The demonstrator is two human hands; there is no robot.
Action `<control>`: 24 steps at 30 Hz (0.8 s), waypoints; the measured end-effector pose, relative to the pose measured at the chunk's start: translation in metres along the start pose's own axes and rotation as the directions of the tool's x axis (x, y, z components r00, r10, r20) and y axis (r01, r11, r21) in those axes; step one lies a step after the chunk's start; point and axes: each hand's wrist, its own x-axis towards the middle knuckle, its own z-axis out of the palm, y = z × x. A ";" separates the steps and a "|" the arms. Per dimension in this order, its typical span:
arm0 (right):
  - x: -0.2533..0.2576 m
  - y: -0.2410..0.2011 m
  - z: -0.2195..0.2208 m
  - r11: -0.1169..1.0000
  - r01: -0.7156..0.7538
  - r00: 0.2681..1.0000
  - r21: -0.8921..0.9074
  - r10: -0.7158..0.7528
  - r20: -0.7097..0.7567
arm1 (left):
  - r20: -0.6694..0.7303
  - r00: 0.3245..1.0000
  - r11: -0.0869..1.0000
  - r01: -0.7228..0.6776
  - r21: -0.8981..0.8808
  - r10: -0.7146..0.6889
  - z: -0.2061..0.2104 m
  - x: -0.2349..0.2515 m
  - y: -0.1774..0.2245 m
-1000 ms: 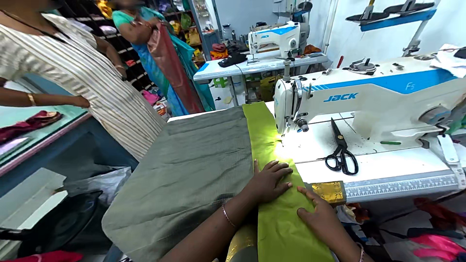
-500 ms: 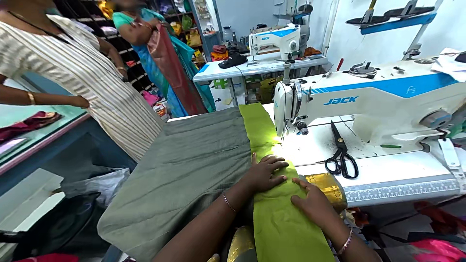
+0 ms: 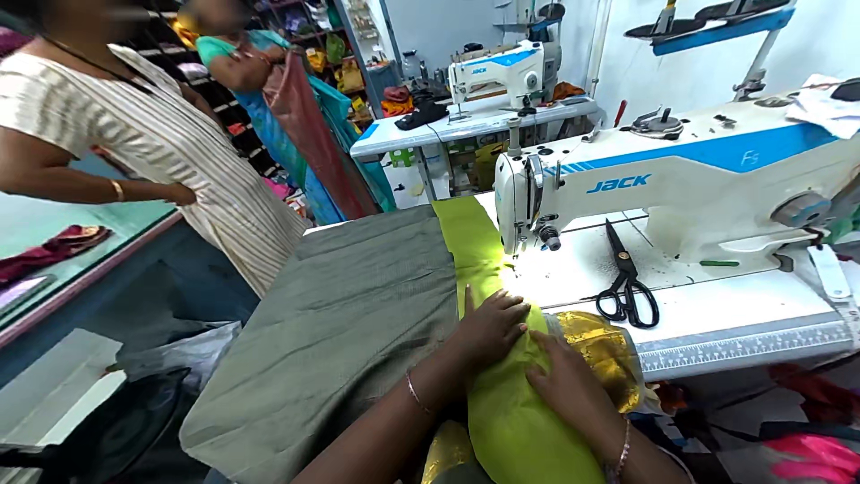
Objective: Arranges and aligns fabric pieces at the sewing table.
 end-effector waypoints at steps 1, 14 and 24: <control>0.001 0.004 0.000 0.998 0.002 1.000 0.058 -0.001 -0.020 | 0.014 1.000 1.000 -0.004 -0.007 0.004 0.003 -0.002 0.003; 0.006 0.014 0.004 0.967 -0.021 0.998 0.252 0.035 -0.053 | -0.047 0.999 0.998 -0.030 -0.057 0.027 0.027 -0.011 -0.005; 0.013 0.008 0.000 0.972 -0.036 0.998 0.230 0.046 -0.038 | -0.054 0.997 0.996 -0.050 -0.076 0.046 0.022 -0.009 -0.012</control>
